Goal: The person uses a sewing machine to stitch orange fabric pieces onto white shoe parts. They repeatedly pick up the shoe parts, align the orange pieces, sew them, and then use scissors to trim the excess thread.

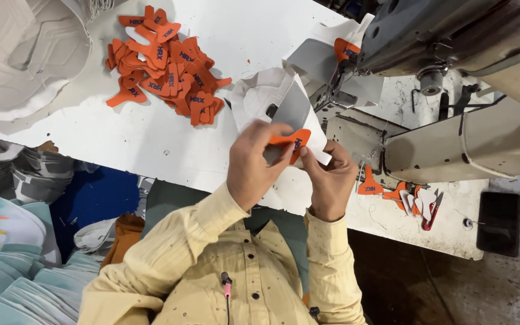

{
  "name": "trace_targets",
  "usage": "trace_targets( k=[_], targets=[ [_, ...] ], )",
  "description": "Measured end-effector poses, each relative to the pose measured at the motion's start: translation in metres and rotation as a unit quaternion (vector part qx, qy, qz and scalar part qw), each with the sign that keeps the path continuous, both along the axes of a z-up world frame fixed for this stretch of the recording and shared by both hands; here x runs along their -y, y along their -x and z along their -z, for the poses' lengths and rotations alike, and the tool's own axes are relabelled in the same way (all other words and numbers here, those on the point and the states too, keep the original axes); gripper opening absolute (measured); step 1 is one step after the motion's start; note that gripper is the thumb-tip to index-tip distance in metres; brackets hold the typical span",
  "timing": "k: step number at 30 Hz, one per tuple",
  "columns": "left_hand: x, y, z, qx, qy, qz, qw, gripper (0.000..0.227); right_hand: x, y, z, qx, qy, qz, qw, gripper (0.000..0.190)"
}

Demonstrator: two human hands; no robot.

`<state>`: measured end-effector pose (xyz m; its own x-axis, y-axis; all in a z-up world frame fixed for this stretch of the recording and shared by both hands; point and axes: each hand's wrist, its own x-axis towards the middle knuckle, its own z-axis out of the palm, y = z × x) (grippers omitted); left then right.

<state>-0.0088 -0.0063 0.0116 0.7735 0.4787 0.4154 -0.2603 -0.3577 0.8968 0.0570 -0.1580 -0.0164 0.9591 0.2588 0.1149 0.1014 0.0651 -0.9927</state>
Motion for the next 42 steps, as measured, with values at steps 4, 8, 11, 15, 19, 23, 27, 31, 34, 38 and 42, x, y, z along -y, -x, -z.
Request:
trace_targets(
  k=[4, 8, 11, 15, 19, 23, 27, 31, 34, 38, 42],
  targets=[
    [-0.004, -0.002, 0.019, 0.07, -0.154, -0.179, 0.969, 0.051, -0.007, 0.009, -0.005, -0.004, 0.019, 0.013, 1.0, 0.019],
    [-0.011, -0.002, 0.07, -0.048, 0.238, 0.11, 0.964, 0.037, -0.011, 0.02, -0.004, -0.005, 0.026, 0.013, 1.0, 0.03],
    [-0.021, 0.002, 0.044, -0.09, 0.232, 0.138, 0.959, 0.028, 0.001, 0.023, -0.004, -0.02, 0.014, -0.028, 0.999, 0.034],
    [-0.039, 0.03, -0.036, -0.104, 0.116, 0.202, 0.967, 0.027, 0.038, 0.027, 0.001, 0.151, -0.033, -0.091, 0.984, 0.035],
    [-0.033, 0.043, -0.078, -0.115, 0.043, 0.3, 0.946, 0.029, 0.037, 0.02, -0.084, 0.378, 0.049, -0.014, 0.924, 0.033],
    [-0.021, 0.024, -0.07, -0.171, -0.066, 0.395, 0.9, 0.037, 0.075, 0.023, -0.114, 0.498, 0.328, -0.138, 0.791, 0.054],
    [-0.015, -0.003, -0.057, -0.202, -0.141, 0.394, 0.886, 0.04, 0.088, 0.028, -0.125, 0.463, 0.523, -0.213, 0.684, 0.079],
    [-0.01, -0.005, -0.066, -0.209, -0.187, 0.37, 0.886, 0.043, 0.081, 0.035, -0.142, 0.436, 0.594, -0.197, 0.647, 0.086],
    [-0.013, -0.01, -0.068, -0.2, -0.221, 0.358, 0.885, 0.047, 0.082, 0.023, -0.146, 0.43, 0.607, -0.188, 0.641, 0.086],
    [-0.025, -0.05, -0.047, -0.166, -0.242, 0.339, 0.894, 0.056, 0.072, -0.024, -0.129, 0.434, 0.603, -0.205, 0.637, 0.072],
    [-0.04, -0.096, -0.031, -0.151, -0.263, 0.315, 0.899, 0.059, 0.052, -0.07, -0.125, 0.445, 0.58, -0.202, 0.651, 0.063]
  ],
)
